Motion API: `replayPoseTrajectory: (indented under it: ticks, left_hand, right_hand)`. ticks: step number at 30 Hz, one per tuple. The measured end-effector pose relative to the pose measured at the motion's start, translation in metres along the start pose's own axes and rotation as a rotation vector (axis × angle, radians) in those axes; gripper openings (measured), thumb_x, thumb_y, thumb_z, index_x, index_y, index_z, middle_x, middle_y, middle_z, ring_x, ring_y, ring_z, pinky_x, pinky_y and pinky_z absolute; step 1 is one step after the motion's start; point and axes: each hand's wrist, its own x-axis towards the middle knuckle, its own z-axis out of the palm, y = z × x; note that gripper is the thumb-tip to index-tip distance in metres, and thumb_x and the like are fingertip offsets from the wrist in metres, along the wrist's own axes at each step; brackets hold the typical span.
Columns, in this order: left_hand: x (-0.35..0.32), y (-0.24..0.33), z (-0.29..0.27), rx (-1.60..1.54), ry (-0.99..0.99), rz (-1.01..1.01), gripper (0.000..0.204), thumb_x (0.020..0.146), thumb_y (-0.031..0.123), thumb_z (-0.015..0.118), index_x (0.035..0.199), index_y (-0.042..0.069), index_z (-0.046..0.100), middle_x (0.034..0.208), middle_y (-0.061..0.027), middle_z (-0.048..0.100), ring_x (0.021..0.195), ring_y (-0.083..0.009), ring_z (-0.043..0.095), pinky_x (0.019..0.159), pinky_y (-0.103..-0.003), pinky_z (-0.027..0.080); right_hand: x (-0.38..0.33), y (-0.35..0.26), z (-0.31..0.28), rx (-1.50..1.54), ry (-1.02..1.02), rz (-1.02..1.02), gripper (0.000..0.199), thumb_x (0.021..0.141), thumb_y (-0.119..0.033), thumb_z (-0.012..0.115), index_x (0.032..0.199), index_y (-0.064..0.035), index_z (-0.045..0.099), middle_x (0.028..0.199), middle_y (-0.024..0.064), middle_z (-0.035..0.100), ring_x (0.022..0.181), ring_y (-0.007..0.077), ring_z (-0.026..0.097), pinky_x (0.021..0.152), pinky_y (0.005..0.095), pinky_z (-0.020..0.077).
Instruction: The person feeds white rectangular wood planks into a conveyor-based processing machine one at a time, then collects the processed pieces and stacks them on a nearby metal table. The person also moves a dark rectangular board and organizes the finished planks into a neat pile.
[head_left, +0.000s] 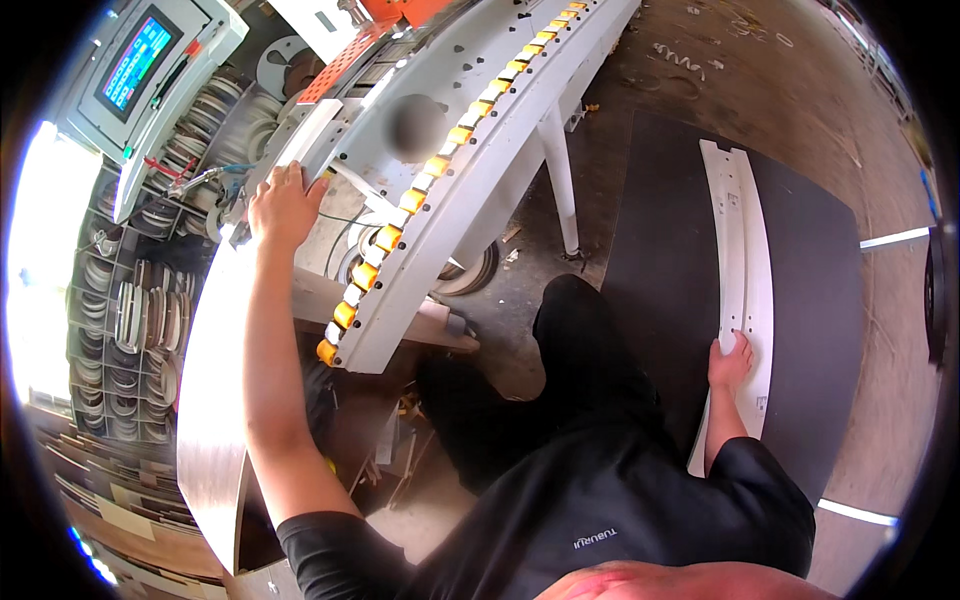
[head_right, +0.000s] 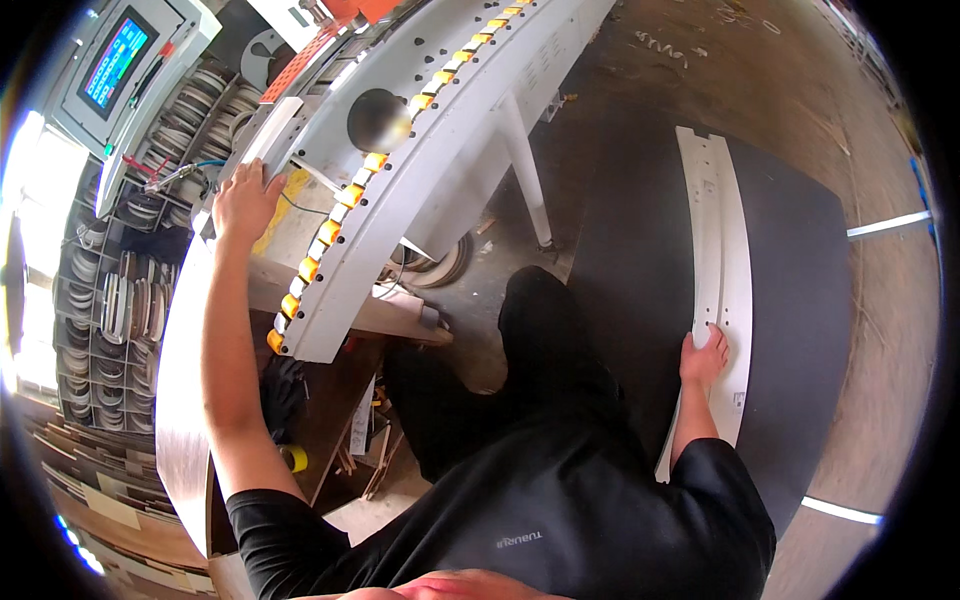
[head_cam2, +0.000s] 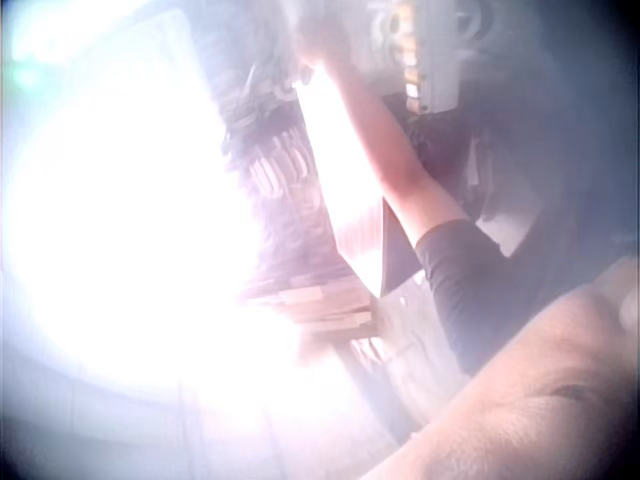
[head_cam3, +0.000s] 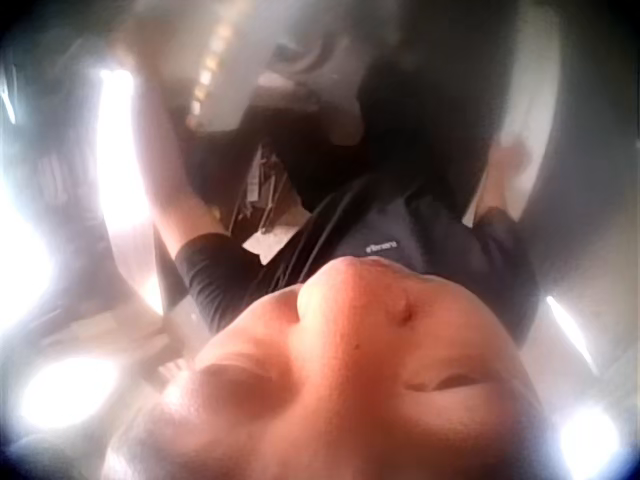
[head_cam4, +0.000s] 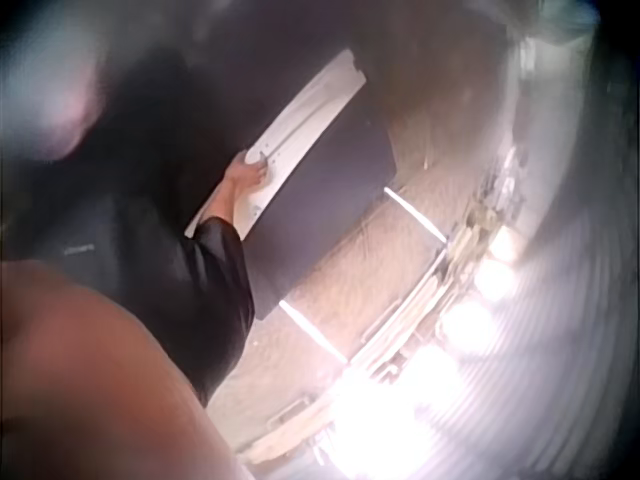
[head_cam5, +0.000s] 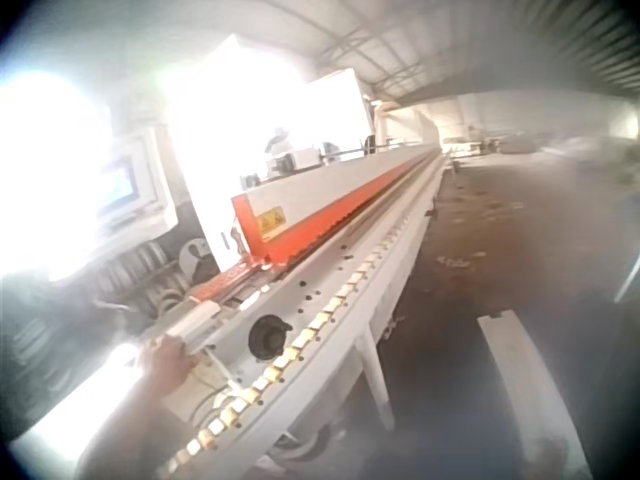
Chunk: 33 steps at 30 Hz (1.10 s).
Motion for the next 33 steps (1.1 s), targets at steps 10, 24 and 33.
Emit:
replayPoseTrajectory:
  ticks: [10, 24, 33]
  left_hand:
    - [-0.001, 0.005, -0.002, -0.006, -0.001, 0.011, 0.073, 0.105, 0.062, 0.056, 0.157, 0.010, 0.054, 0.158, -0.0168, 0.056, 0.133, -0.0421, 0.062, 0.109, -0.052, 0.051]
    - [0.004, -0.001, 0.011, 0.016, 0.031, 0.018, 0.074, 0.104, 0.062, 0.057, 0.160, 0.013, 0.050, 0.159, -0.0180, 0.055, 0.134, -0.0415, 0.061, 0.110, -0.050, 0.051]
    - [0.003, -0.003, 0.023, 0.036, 0.097, 0.056, 0.075, 0.104, 0.061, 0.058, 0.159, 0.010, 0.051, 0.155, -0.0217, 0.057, 0.134, -0.0426, 0.062, 0.109, -0.051, 0.051]
  right_hand:
    - [0.000, -0.010, -0.013, -0.016, -0.017, 0.030, 0.058, 0.090, -0.034, 0.079, 0.142, -0.0181, 0.058, 0.145, 0.0067, 0.062, 0.137, 0.0331, 0.054, 0.116, 0.0484, 0.0426]
    - [-0.002, -0.011, -0.015, 0.036, -0.009, 0.044, 0.055, 0.090, -0.032, 0.080, 0.139, -0.0184, 0.059, 0.145, 0.0045, 0.061, 0.137, 0.0319, 0.053, 0.115, 0.0484, 0.0427]
    - [0.001, -0.006, -0.007, 0.033, 0.013, 0.033, 0.057, 0.088, -0.032, 0.081, 0.139, -0.0185, 0.059, 0.144, 0.0050, 0.061, 0.137, 0.0330, 0.054, 0.115, 0.0490, 0.0426]
